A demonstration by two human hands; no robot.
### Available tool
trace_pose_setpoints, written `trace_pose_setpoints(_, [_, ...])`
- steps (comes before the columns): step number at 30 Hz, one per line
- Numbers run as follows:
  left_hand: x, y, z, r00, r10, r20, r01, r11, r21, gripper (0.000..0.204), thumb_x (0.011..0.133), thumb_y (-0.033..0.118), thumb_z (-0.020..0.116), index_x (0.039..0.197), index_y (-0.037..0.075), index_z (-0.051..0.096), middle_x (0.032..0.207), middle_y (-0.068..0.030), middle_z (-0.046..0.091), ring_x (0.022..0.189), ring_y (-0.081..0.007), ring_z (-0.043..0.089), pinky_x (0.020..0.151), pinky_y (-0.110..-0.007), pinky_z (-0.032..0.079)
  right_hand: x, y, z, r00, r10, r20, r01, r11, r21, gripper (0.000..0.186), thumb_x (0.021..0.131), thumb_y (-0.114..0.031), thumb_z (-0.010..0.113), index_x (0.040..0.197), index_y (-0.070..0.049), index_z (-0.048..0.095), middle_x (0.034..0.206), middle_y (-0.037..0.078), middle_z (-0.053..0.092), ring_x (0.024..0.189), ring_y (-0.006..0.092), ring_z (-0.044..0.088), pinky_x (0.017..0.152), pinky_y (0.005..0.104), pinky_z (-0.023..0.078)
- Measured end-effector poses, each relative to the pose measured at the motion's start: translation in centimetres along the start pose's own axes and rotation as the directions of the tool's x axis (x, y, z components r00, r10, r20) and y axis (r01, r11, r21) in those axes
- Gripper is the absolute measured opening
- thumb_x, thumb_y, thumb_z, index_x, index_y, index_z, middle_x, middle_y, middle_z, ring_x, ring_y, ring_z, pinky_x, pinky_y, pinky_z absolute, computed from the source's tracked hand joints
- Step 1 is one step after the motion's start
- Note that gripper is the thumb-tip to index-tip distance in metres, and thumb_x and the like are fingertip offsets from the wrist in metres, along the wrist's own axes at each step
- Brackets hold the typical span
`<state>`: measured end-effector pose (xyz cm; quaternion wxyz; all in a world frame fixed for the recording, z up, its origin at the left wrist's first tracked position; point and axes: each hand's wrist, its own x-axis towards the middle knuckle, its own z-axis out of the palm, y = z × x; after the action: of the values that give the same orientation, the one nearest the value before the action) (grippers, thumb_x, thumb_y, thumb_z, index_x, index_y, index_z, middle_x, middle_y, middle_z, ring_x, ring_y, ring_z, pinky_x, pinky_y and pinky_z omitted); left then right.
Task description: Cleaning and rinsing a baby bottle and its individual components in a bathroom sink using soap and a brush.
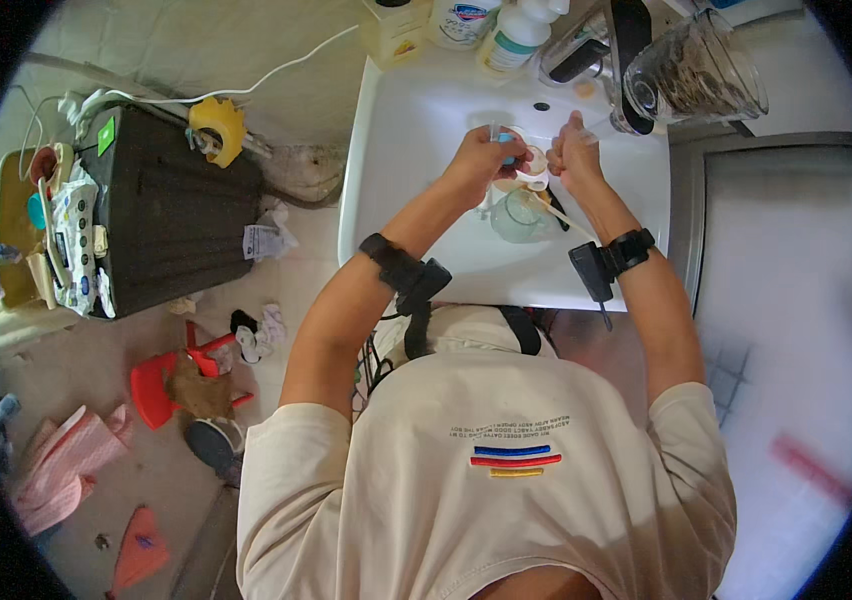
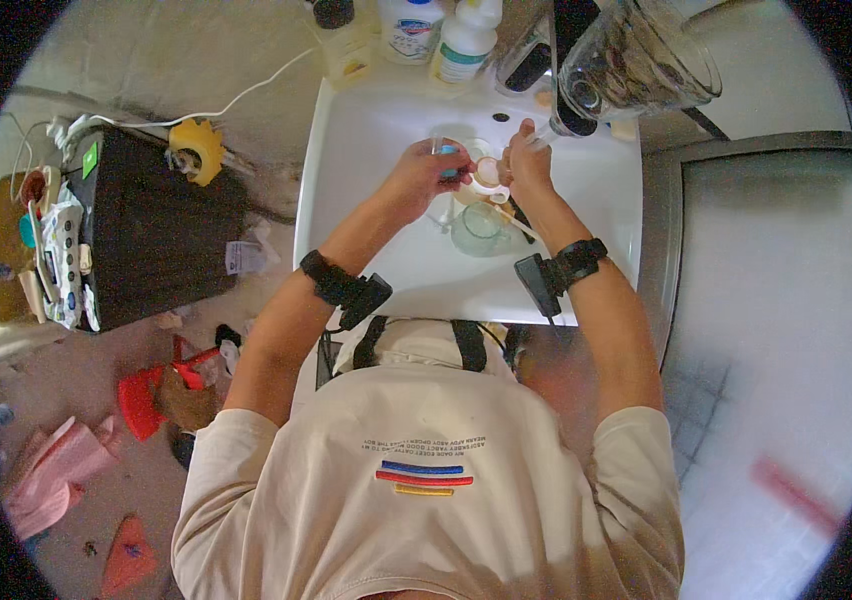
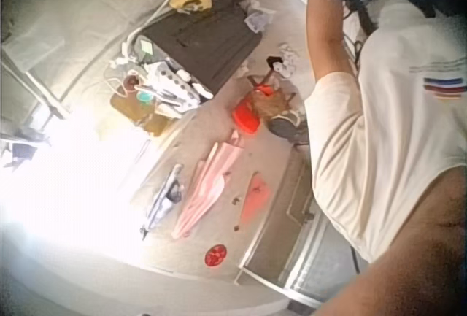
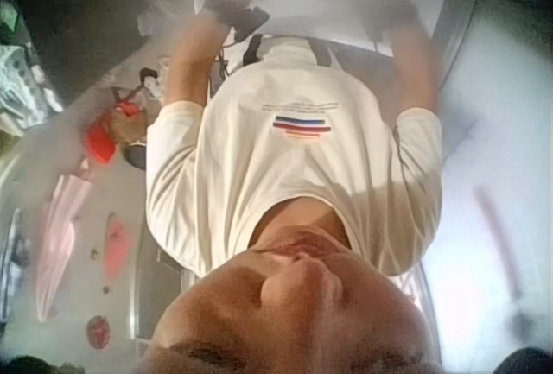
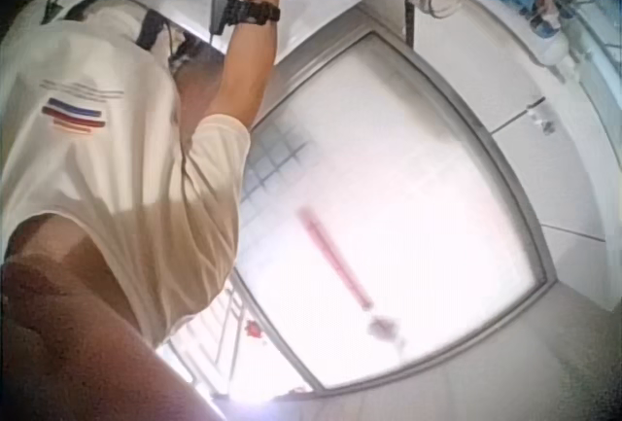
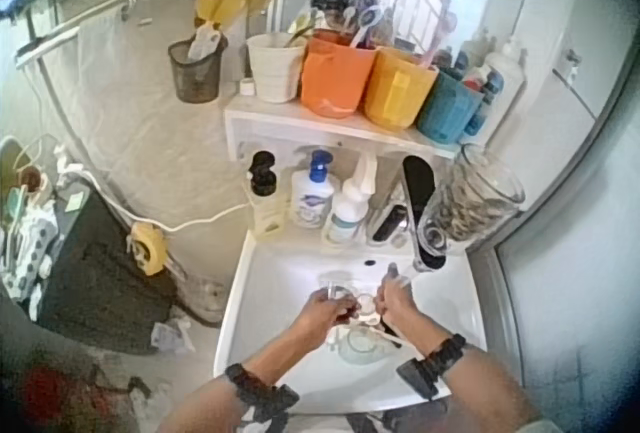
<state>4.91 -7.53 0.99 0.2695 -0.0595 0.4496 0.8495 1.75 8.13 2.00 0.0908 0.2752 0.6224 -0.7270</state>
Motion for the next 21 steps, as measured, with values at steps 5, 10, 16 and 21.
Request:
trace_pose_setpoints(5, [0.9,-0.9,0.6,0.999,0.032,-0.021,-0.032,0.999,0.039,0.012,0.077,0.008,0.058,0.087,0.006,0.052,0.077,-0.0076,0.06,0.058,-0.0108,0.051,0.054,-0.022,0.038,1.1,-0.3,-0.4,0.997,0.075,0.008,-0.074,0.995,-0.073,0.04,0.09,-0.038,0.036,0.06,-0.012,0.031,0.043,-0.002,0.026,0.03,0.0107,0.021,0.03,0.0266,0.017])
trace_pose_setpoints(10, [2.5,-2.8,1.3,0.994,0.09,-0.069,-0.083,0.992,0.096,0.01,0.077,0.008,0.058,0.085,0.006,0.052,0.07,-0.0038,0.057,0.052,-0.0091,0.046,0.047,-0.02,0.035,1.0,0.4,-0.5,0.998,-0.039,0.058,0.039,0.999,-0.006,0.038,0.089,-0.039,0.038,0.061,-0.013,0.035,0.046,-0.003,0.028,0.033,0.0101,0.024,0.031,0.0261,0.017])
trace_pose_setpoints(16, [3.7,-4.8,3.2,0.878,0.457,-0.142,-0.257,0.7,0.667,0.022,0.08,0.021,0.059,0.081,0.0,0.05,0.068,-0.009,0.059,0.057,-0.0149,0.056,0.052,-0.028,0.044,0.7,-0.7,-0.2,0.985,0.127,0.117,-0.143,0.979,0.143,0.04,0.088,-0.046,0.036,0.065,-0.013,0.041,0.047,-0.003,0.035,0.035,0.0115,0.032,0.034,0.0251,0.022])
trace_pose_setpoints(21, [3.5,-4.2,3.7,0.825,0.565,-0.022,-0.472,0.71,0.523,0.024,0.084,0.024,0.052,0.08,0.0,0.05,0.065,-0.0078,0.058,0.051,-0.0128,0.053,0.048,-0.025,0.043,-0.1,-1.8,-2.3,0.924,0.242,0.296,-0.275,0.958,0.075,0.048,0.086,-0.05,0.037,0.087,-0.005,0.052,0.071,0.004,0.057,0.055,0.0154,0.05,0.049,0.0289,0.039])
